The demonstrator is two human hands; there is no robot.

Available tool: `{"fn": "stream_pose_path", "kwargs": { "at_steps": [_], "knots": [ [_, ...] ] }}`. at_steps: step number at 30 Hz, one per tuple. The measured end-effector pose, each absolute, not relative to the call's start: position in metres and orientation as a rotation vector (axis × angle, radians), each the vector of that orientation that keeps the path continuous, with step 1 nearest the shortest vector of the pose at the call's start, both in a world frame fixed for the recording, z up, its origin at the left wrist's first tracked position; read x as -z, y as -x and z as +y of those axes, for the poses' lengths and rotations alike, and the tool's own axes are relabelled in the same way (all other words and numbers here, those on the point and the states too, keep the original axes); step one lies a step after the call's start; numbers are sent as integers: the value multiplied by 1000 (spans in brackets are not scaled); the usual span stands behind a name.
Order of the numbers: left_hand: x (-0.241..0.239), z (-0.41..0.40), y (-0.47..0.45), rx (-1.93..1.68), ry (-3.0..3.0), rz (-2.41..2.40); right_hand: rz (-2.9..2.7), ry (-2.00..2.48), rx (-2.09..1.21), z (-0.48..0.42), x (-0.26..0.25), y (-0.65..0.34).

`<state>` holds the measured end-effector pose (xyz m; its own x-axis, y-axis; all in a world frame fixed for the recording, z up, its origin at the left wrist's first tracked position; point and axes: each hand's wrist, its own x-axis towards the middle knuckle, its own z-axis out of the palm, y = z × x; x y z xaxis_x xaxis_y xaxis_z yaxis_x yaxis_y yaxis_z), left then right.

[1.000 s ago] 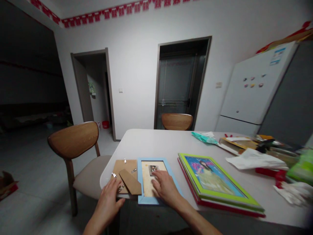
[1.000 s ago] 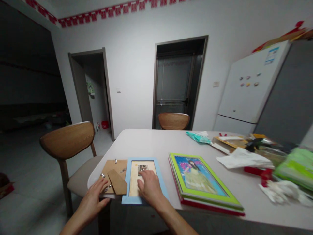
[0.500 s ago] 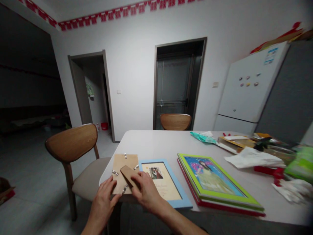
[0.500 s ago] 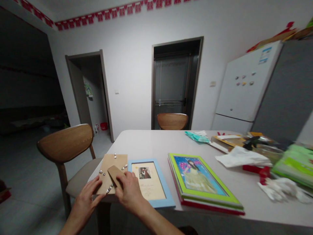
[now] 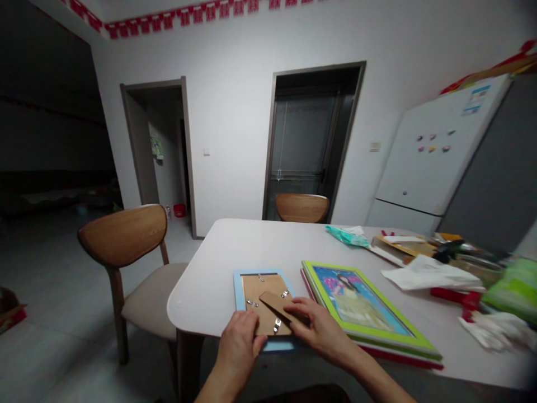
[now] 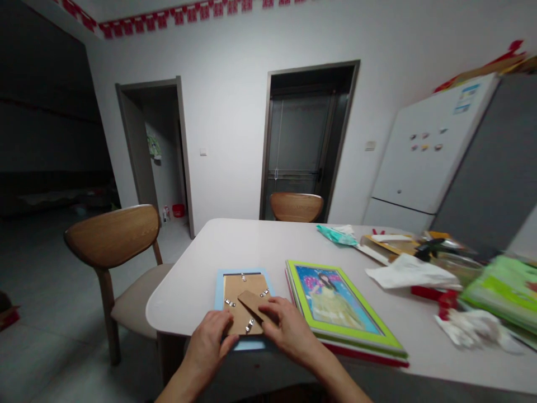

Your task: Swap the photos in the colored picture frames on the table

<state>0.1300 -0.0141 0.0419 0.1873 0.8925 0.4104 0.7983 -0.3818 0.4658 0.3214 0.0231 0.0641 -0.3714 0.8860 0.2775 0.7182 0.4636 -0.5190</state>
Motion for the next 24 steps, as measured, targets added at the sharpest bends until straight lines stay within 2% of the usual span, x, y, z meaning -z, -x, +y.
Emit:
{"fn": "stream_pose_path", "kwargs": {
  "at_steps": [9,17,24],
  "knots": [
    [-33,-16,-121,-858,-2361,1571,-2261,1301,-289,26,-42,-305],
    [-27,-14,-104,-926,-2290,1603,-2272,1297,-252,30,-48,-290],
    [-26,-12,-104,-833,-2335,1627,-2224,1344,-155,31,-41,-282]
  ]
}}
